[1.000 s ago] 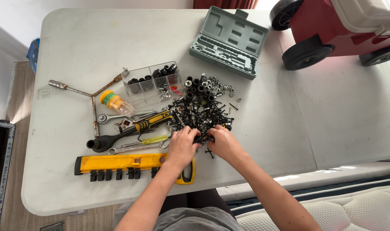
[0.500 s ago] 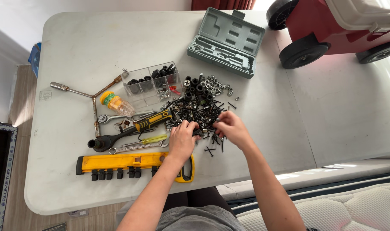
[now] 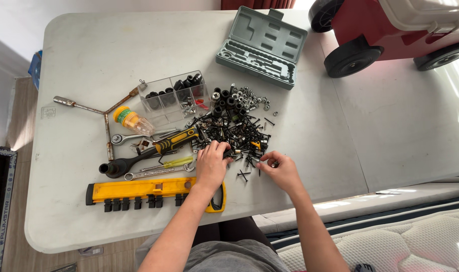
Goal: The person sorts a mixed pile of socket bits, screwdriver bits, and small fasteners on a table, placing selected items into a clear multi-compartment organizer. The person repeatedly picks up individual pieces, separates them by type, and deposits them into the organizer while other tools remain on the table.
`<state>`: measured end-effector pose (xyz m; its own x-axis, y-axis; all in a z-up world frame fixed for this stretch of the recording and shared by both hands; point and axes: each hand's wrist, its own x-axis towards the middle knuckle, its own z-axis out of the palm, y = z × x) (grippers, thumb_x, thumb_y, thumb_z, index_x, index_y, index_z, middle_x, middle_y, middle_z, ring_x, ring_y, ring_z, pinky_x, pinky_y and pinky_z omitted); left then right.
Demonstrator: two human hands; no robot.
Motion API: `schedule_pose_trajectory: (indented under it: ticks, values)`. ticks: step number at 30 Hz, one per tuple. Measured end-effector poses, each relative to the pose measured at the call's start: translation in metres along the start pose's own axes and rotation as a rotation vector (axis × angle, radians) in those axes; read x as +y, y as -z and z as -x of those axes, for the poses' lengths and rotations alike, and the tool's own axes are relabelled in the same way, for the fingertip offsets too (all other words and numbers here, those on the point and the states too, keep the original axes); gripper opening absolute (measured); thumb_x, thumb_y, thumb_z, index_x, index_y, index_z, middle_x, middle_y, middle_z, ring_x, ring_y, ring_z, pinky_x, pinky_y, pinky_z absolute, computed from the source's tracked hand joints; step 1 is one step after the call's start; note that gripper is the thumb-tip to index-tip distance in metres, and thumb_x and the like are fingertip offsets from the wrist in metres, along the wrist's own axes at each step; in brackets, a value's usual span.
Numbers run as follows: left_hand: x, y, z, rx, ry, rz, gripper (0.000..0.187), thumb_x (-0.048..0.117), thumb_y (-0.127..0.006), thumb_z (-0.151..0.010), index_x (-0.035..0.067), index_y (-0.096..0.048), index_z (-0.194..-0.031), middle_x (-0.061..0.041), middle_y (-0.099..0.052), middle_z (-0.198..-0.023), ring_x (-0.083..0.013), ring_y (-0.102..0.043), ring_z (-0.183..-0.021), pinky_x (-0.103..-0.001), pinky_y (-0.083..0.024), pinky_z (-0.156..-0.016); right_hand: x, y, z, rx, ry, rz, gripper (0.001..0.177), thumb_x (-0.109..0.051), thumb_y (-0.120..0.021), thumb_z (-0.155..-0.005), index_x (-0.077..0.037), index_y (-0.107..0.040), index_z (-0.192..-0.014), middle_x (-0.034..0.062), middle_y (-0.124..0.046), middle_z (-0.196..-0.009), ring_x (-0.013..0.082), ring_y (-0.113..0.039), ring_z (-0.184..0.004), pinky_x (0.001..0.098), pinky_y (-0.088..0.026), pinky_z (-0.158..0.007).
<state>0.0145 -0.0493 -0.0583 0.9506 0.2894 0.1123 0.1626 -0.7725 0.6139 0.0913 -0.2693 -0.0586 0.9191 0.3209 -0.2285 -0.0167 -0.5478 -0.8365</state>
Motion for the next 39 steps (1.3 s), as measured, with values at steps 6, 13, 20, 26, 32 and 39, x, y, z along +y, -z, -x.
schedule_pose_trajectory:
  ticks: [6, 13, 20, 26, 32, 39]
  values:
    - [0.003, 0.002, 0.001, 0.012, 0.020, 0.006, 0.035, 0.022, -0.081, -0.079, 0.015, -0.068, -0.110, -0.003, -0.064, -0.103, -0.0256, -0.061, -0.106, -0.042, -0.042, -0.092, -0.012, -0.016, -0.001, 0.079, 0.020, 0.069, 0.023, -0.018, -0.087, -0.077, -0.006, -0.078, -0.093, 0.0005, -0.057, -0.062, 0.0097, -0.048, -0.058, 0.0286, -0.043, -0.053]
    - [0.003, 0.003, 0.002, 0.006, 0.026, 0.017, 0.034, 0.022, -0.080, -0.080, 0.016, -0.068, -0.111, -0.002, -0.064, -0.104, -0.0244, -0.061, -0.106, -0.041, -0.042, -0.092, -0.016, -0.011, -0.005, 0.021, 0.026, 0.138, 0.023, -0.025, -0.080, -0.085, -0.004, -0.078, -0.095, 0.0015, -0.067, -0.067, 0.0115, -0.055, -0.057, 0.0306, -0.048, -0.055]
    - [0.004, 0.005, 0.003, 0.022, 0.018, 0.036, 0.035, 0.021, -0.080, -0.079, 0.015, -0.068, -0.111, -0.002, -0.065, -0.104, -0.0251, -0.061, -0.105, -0.041, -0.042, -0.093, -0.033, 0.003, -0.016, -0.091, -0.200, -0.184, 0.029, -0.028, -0.077, -0.089, 0.000, -0.078, -0.097, -0.0020, -0.057, -0.061, 0.0069, -0.046, -0.050, 0.0257, -0.036, -0.044]
    - [0.004, 0.007, 0.004, 0.036, 0.004, 0.063, 0.034, 0.020, -0.080, -0.080, 0.014, -0.068, -0.111, -0.003, -0.065, -0.103, -0.0258, -0.061, -0.105, -0.042, -0.043, -0.093, -0.083, 0.003, -0.036, -0.148, -0.117, -0.401, 0.029, -0.026, -0.076, -0.091, 0.003, -0.076, -0.093, -0.0037, -0.049, -0.055, 0.0053, -0.042, -0.045, 0.0249, -0.029, -0.040]
    - [0.003, 0.009, 0.004, 0.030, -0.013, 0.065, 0.033, 0.020, -0.080, -0.080, 0.014, -0.067, -0.110, -0.004, -0.063, -0.102, -0.0265, -0.060, -0.105, -0.043, -0.042, -0.093, -0.153, -0.026, -0.074, -0.168, 0.033, -0.459, 0.029, -0.026, -0.075, -0.092, 0.003, -0.076, -0.093, -0.0038, -0.051, -0.054, 0.0049, -0.043, -0.044, 0.0252, -0.028, -0.039]
    - [0.001, 0.007, 0.002, 0.006, 0.003, 0.056, 0.031, 0.021, -0.079, -0.081, 0.015, -0.067, -0.109, -0.004, -0.062, -0.103, -0.0256, -0.059, -0.107, -0.042, -0.042, -0.093, -0.193, -0.081, -0.123, -0.070, 0.177, -0.151, 0.039, -0.036, -0.077, -0.090, 0.003, -0.081, -0.093, -0.0017, -0.065, -0.060, 0.0044, -0.051, -0.051, 0.0242, -0.040, -0.046]
